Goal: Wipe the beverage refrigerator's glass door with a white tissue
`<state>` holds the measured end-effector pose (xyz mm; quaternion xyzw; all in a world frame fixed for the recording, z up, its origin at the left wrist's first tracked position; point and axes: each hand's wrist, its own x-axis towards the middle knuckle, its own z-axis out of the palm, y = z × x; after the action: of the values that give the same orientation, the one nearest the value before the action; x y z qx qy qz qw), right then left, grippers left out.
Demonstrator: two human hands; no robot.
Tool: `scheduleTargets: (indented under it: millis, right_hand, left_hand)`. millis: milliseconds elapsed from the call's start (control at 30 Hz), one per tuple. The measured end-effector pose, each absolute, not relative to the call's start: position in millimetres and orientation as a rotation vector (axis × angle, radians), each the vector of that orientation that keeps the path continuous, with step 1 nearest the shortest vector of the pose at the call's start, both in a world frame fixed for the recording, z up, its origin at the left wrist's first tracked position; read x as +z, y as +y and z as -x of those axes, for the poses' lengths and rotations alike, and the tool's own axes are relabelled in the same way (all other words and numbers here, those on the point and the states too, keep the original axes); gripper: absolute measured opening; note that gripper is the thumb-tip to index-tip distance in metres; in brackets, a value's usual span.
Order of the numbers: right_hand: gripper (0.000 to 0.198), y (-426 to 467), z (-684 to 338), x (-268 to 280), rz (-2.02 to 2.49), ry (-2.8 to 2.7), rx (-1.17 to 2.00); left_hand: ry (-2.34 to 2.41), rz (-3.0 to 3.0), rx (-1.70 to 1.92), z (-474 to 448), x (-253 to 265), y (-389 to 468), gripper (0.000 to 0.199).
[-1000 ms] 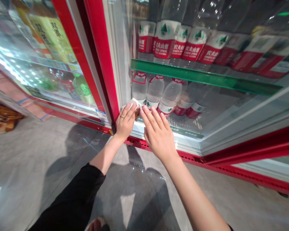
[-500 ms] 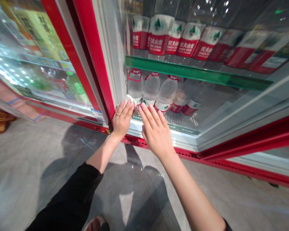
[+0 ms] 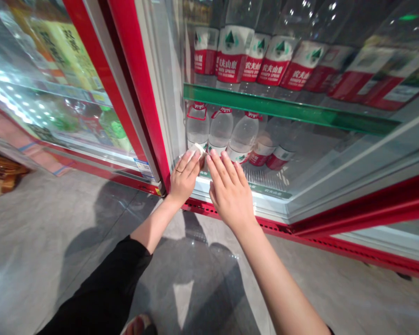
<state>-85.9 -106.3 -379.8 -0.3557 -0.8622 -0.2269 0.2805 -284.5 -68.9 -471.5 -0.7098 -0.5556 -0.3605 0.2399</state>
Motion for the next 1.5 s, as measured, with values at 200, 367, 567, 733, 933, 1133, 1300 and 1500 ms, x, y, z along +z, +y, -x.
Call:
scheduleTargets:
  millis: [200, 367, 567, 733, 933, 1133, 1300, 1500]
  right_hand:
    - [0.086, -107, 82, -378, 0.98, -2.315, -0.602]
    - [0.083, -105, 73, -380, 0.995, -2.307, -0.631]
    - [0.081, -106, 72, -382, 0.978, -2.31, -0.653]
    - [0.084, -110, 64, -376, 1.036, -2.319, -0.639]
    - [0.085, -116, 43, -377, 1.061, -2.373, -0.643]
    - [0.086, -122, 1, -379, 1.062, -2.41, -0.766]
    - [0.086, -123, -23, -379, 1.066, -2.44, -0.818]
    - [0.082, -108, -27, -383, 1.054, -2.422, -0.768]
  left_hand:
    - [-1.371, 1.777, -1.186, 311, -467, -58, 0.053]
    - [-1.446, 1.802, -1.234, 307, -496, -65, 0.056]
    - [-1.306, 1.895, -1.177, 286, -477, -57, 0.054]
    - [-1.481, 1.853, -1.268, 301, -472, -61, 0.052]
    - [-1.596, 2.123, -1.228, 278, -490, -66, 0.051]
    - [-1.509, 2.108, -1.289, 272, -466, -57, 0.049]
    - [-1.585, 1.994, -1.309, 288, -480, -69, 0.049]
    - [-1.506, 2.126, -1.163, 255, -479, -67, 0.047]
